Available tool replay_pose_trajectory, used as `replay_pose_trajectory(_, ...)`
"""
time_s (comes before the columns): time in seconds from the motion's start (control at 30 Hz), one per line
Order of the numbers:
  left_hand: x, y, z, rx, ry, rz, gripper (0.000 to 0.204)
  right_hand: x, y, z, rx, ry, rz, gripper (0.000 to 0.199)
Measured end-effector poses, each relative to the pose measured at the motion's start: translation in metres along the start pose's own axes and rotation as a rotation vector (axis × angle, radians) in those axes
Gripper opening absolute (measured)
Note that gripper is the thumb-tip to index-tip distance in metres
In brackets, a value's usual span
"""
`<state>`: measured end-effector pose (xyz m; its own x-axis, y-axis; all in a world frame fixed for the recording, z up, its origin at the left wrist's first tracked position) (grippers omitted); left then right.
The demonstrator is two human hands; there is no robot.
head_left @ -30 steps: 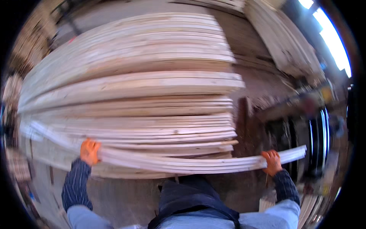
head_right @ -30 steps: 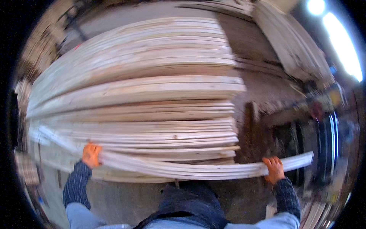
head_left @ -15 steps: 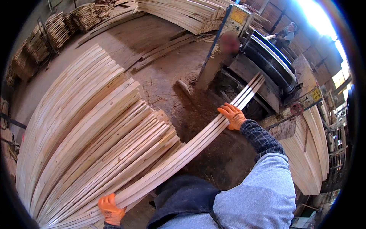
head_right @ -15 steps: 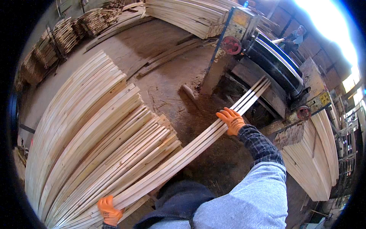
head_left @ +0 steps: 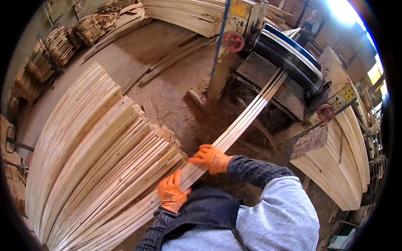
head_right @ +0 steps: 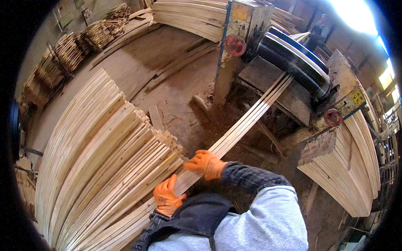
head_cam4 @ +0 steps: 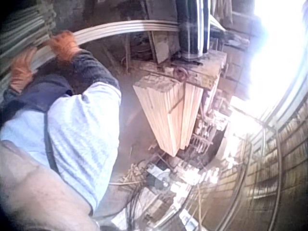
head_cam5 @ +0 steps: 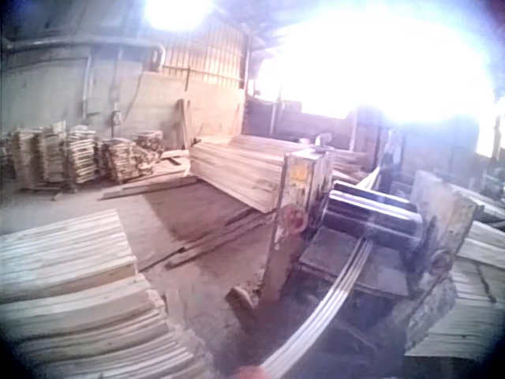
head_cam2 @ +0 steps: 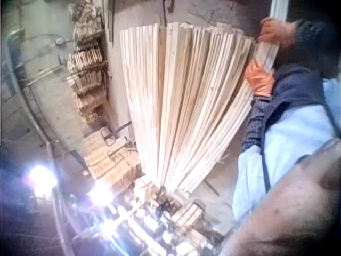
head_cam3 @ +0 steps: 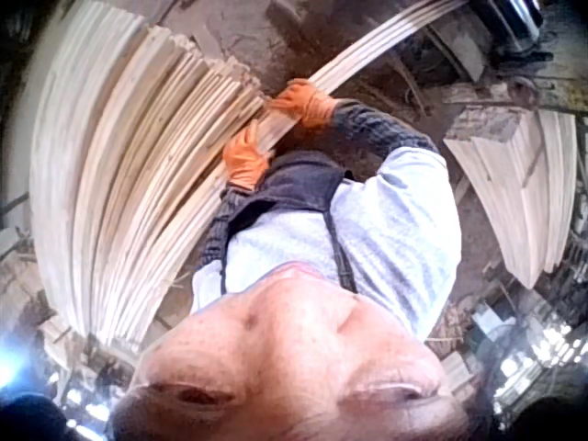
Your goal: The person picks up long wooden planks from a stack and feeds them into a woodworking machine. They guide the planks through the machine and then place the processed wood onto a separate pile, repeating this process continuously.
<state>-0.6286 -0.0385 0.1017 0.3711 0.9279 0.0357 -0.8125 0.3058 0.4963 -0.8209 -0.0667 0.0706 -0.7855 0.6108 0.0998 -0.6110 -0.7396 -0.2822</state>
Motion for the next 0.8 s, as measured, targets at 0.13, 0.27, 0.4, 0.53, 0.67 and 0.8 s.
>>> replay_pose_trajectory(0.13,0.042,-0.021,0.013,-0.039,0.103,-0.005,0.09,0.045,0.041,0.008,0.022,-0.075,-0.062,0.097)
replay_pose_trajectory(0.27,0.141,-0.112,0.055,-0.346,0.103,0.187,0.097,0.083,0.076,0.021,0.135,-0.021,-0.114,0.094)
replay_pose_trajectory(0.4,0.201,-0.176,0.103,-0.43,0.181,0.273,0.088,0.12,0.111,0.031,0.168,0.061,-0.321,0.096)
replay_pose_trajectory(0.53,0.179,-0.163,0.073,-0.366,0.041,0.363,0.077,0.107,0.1,0.025,0.177,0.11,-0.208,0.1)
replay_pose_trajectory(0.67,0.148,-0.118,0.046,-0.3,-0.029,0.401,0.072,0.036,0.014,0.023,-0.011,0.126,0.168,0.091)
replay_pose_trajectory(0.8,0.123,-0.079,0.023,-0.148,-0.024,0.327,0.089,-0.02,-0.06,0.013,-0.14,0.098,0.357,0.094)
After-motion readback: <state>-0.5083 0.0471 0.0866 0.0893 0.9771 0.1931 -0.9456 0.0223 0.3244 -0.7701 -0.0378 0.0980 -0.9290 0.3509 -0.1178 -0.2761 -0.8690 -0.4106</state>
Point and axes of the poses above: each hand's wrist, its own x-axis away from the middle knuckle, its own z-axis out of the back of the hand, y = z × x, the point moved 8 cm from there along -x, towards the middle knuckle, and after that the axes turned 13 degrees about z, right-handed, at the moved point
